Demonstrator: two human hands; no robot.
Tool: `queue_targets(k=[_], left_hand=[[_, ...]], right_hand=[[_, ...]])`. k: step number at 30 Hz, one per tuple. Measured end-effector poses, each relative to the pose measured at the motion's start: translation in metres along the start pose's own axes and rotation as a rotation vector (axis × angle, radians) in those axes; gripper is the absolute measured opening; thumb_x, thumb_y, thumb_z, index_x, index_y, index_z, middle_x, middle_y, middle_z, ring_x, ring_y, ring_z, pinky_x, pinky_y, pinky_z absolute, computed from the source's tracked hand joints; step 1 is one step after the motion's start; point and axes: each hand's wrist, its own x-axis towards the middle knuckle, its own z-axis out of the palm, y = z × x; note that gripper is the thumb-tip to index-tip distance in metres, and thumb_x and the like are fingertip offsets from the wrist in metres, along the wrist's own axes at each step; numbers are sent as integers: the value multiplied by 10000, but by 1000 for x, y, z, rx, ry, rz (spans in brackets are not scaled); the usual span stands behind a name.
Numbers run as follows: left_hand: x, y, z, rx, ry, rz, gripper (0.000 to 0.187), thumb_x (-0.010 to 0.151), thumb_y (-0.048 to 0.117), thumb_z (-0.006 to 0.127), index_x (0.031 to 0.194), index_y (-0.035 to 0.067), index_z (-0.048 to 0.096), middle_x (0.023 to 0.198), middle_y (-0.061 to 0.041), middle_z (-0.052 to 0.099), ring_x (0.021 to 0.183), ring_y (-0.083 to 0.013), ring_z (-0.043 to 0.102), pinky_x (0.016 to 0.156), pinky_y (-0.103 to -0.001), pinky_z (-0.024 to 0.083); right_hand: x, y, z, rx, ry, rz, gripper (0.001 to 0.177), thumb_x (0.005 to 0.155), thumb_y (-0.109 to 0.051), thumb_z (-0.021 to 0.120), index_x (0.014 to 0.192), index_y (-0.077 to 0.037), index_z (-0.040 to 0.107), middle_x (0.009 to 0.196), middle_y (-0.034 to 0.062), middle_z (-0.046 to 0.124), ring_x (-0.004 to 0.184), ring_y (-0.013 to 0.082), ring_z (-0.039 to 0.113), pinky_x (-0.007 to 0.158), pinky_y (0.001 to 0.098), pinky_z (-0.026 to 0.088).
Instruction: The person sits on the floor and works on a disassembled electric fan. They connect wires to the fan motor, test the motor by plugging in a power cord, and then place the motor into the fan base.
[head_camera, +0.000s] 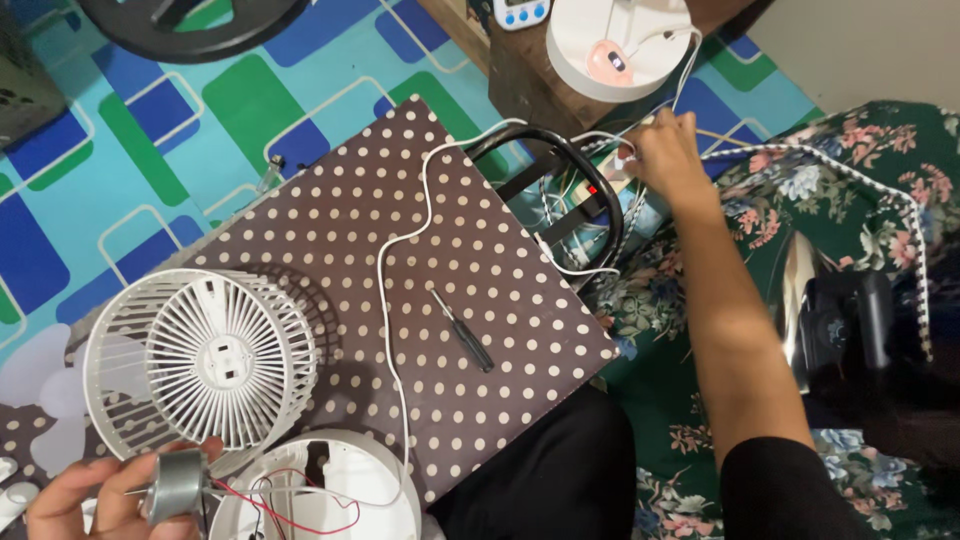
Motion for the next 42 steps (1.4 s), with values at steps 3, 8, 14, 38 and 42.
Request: queue_targets(k=[3,8,14,38,42], left_hand=[[3,-25,-17,218,-96,61,487,889,-3,597,1306,104,369,1281,-144,650,1182,-359,681,954,-428,569],[7,-52,-36,267,-154,83,373,997,61,552,1343,29,414,1249,-135,656,1141,-309,688,1126,-366,545],[-4,-36,-12,-10,-1,28,466,1022,47,587,1398,101,317,1252,-126,621,1218,-331,675,1040,-483,551],[29,101,154,-467,-328,-60,724,730,-216,656,1362,20,393,1211,-300,663,1215,-473,650,981,-508,576],[17,112,175,-484,-238,-98,730,705,-237,657,1360,-10,426,1206,-264,654,1199,-434,674,987,-459,574]], right_hand=[[4,7,2,-38,-36,-53,219,705,-168,864,913,-146,798,945,89,744,1073,285,608,940,451,384],[3,11,4,-26,-126,-50,178,802,-158,820,975,-119,801,980,134,746,942,317,668,948,414,473],[3,9,3,-3,-91,-120,119,810,-102,776,922,-62,785,996,111,744,926,316,685,910,430,498],[-30,-55,-83,623,383,100,270,857,33,748,1112,31,659,1013,133,663,888,247,683,818,348,543],[-52,-118,-125,1120,506,255,242,945,0,758,1156,-20,640,1022,13,695,926,95,659,813,245,533]])
